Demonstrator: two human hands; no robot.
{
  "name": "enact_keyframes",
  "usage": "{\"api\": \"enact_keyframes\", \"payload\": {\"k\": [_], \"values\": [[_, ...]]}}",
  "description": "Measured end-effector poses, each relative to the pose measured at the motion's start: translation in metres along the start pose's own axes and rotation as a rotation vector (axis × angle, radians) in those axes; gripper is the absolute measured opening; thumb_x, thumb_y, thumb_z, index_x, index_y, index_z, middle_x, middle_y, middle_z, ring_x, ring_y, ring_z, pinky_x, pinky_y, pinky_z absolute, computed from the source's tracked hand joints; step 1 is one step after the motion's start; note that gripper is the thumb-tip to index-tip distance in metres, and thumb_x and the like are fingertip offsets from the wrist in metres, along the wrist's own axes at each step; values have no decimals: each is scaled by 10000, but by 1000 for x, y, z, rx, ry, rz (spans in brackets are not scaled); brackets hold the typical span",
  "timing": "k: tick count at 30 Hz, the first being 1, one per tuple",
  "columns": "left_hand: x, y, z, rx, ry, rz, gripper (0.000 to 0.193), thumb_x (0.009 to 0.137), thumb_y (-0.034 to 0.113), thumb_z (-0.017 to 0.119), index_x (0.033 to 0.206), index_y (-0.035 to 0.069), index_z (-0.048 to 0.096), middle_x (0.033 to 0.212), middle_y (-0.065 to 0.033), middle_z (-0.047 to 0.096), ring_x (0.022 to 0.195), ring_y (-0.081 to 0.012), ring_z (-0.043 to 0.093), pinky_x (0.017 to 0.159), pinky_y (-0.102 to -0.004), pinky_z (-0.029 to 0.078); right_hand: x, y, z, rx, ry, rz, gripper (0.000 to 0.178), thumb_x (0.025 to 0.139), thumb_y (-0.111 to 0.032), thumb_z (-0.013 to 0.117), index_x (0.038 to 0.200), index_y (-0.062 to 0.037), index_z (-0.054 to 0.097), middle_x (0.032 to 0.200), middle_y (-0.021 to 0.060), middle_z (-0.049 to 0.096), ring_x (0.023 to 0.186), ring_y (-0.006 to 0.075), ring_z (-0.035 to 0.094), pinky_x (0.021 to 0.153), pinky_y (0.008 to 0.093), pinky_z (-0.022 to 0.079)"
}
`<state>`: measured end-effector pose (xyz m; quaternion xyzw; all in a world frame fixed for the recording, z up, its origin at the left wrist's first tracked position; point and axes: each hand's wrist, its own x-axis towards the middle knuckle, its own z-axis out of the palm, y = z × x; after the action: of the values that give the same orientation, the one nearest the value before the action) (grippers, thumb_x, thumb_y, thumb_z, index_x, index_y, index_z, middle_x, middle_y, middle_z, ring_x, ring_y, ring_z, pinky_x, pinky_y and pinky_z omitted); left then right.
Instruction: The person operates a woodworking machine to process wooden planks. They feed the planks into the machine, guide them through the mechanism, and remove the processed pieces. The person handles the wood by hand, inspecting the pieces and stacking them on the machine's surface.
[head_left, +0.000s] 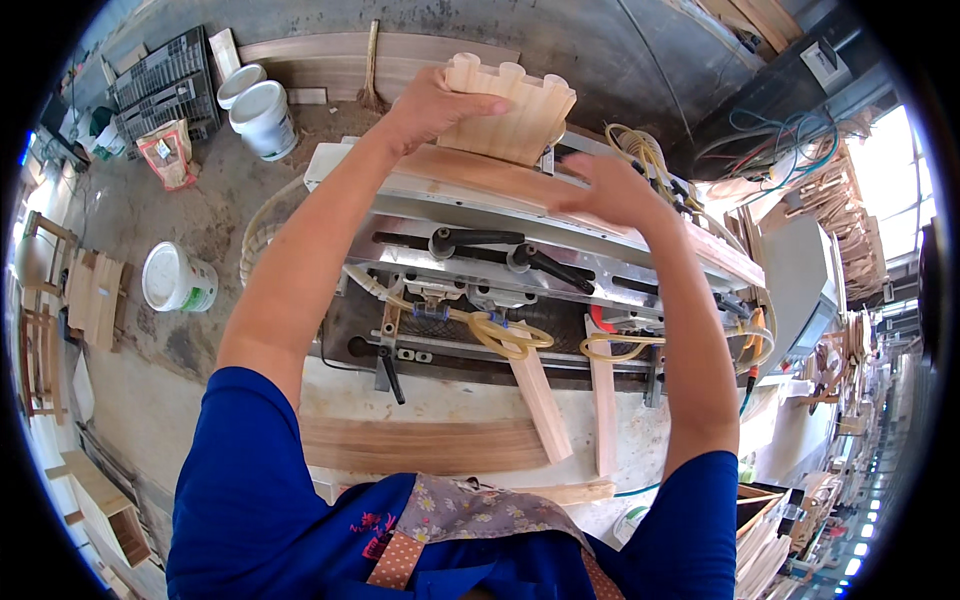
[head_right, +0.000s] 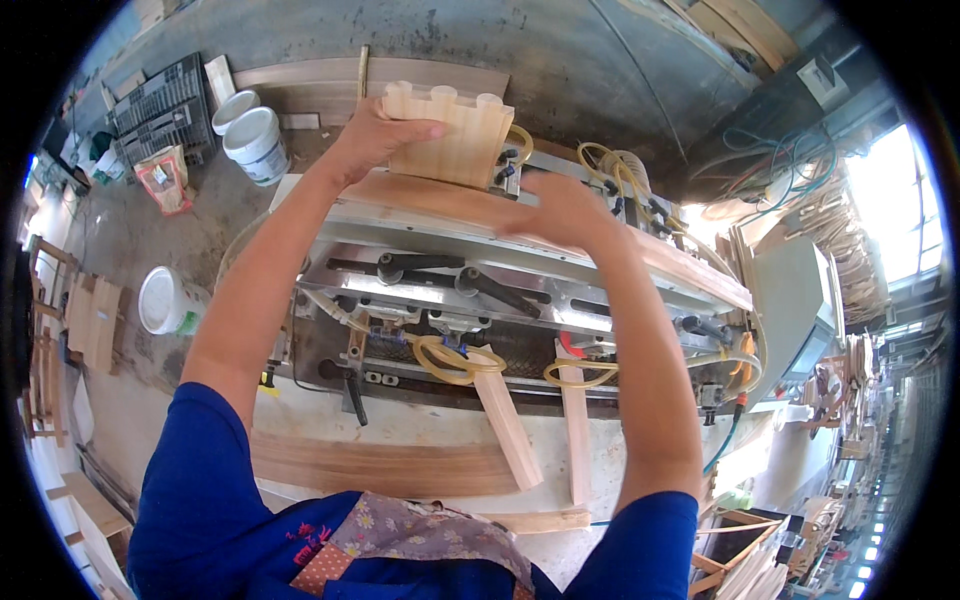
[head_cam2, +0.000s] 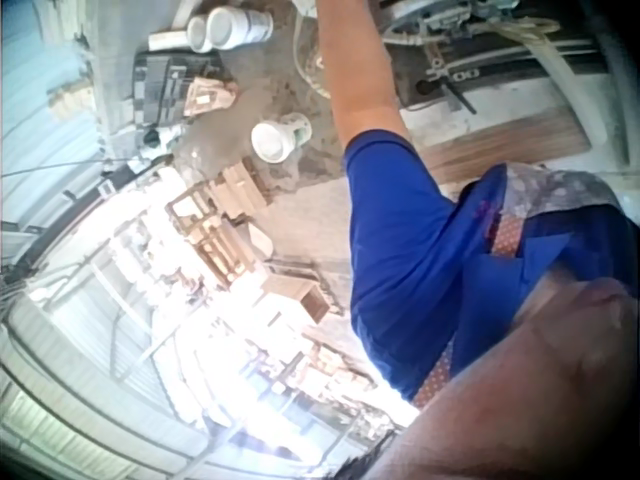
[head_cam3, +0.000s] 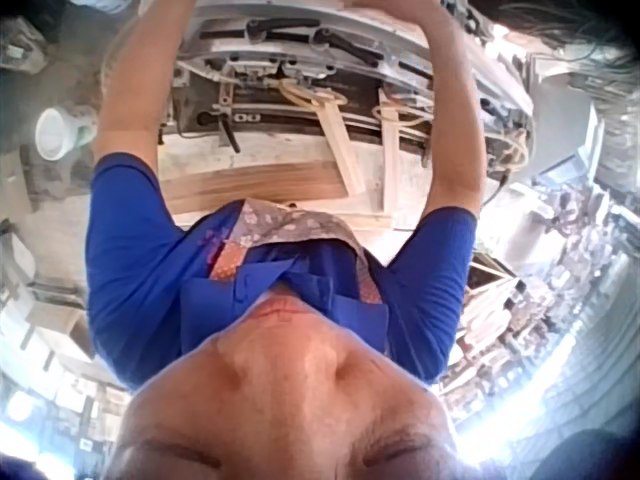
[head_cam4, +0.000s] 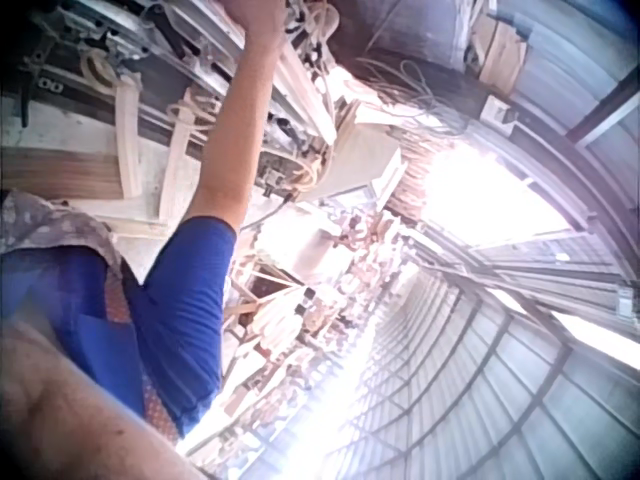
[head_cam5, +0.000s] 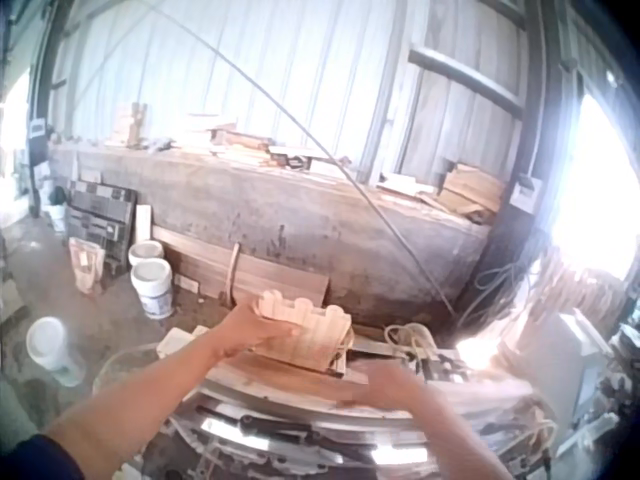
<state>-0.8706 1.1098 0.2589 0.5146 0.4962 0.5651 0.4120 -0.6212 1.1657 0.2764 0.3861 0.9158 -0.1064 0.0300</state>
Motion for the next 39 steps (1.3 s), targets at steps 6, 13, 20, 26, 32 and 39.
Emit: {"api": "enact_keyframes", "payload": {"k": [6, 13, 20, 26, 32, 39], "values": [[2, 0, 3, 15, -72, 7, 366, 727, 212, 775, 1027, 45, 650, 959, -20, 650, 885, -98, 579, 793, -261, 459, -46, 23, -12, -174, -40, 137, 502, 633, -288, 774, 1031, -65, 565, 939, 150, 630, 921, 324, 597, 781, 436, 451], [0, 1, -1, 11, -98, 48, 312, 733, 209, 771, 998, 79, 671, 932, 12, 652, 853, -74, 581, 764, -248, 470, -102, 60, -138, -21, 6, 150, 392, 552, -217, 780, 852, -29, 613, 770, 87, 607, 713, 208, 569, 659, 318, 442], [3, -5, -4, 13, -46, 21, 297, 696, 165, 799, 946, 55, 684, 908, -24, 673, 798, -92, 623, 713, -250, 510, -107, 53, -179, 705, 525, 78, 352, 736, -243, 741, 1009, -53, 627, 950, 54, 652, 883, 149, 622, 782, 274, 512], [6, -4, -1, 11, -57, 56, 270, 701, 174, 797, 922, 61, 691, 869, -20, 674, 766, -91, 625, 690, -253, 511, -62, 16, -127, 851, 434, -87, 406, 787, -233, 713, 1091, 10, 598, 1013, 106, 648, 947, 187, 629, 837, 312, 533], [5, -8, -2, 9, -74, 19, 281, 709, 198, 792, 932, 68, 682, 883, -9, 667, 788, -88, 614, 713, -254, 498, -41, 30, -146, 650, 416, -136, 378, 793, -214, 702, 1087, 9, 619, 982, 75, 656, 889, 136, 633, 794, 271, 527], [6, -3, 2, 14, -59, 39, 305, 695, 211, 804, 922, 50, 677, 857, -14, 664, 766, -90, 613, 702, -253, 497, 15, 25, -39, 922, 120, -36, 300, 741, -93, 715, 1008, 19, 637, 930, 91, 655, 815, 151, 629, 712, 265, 537]]}}
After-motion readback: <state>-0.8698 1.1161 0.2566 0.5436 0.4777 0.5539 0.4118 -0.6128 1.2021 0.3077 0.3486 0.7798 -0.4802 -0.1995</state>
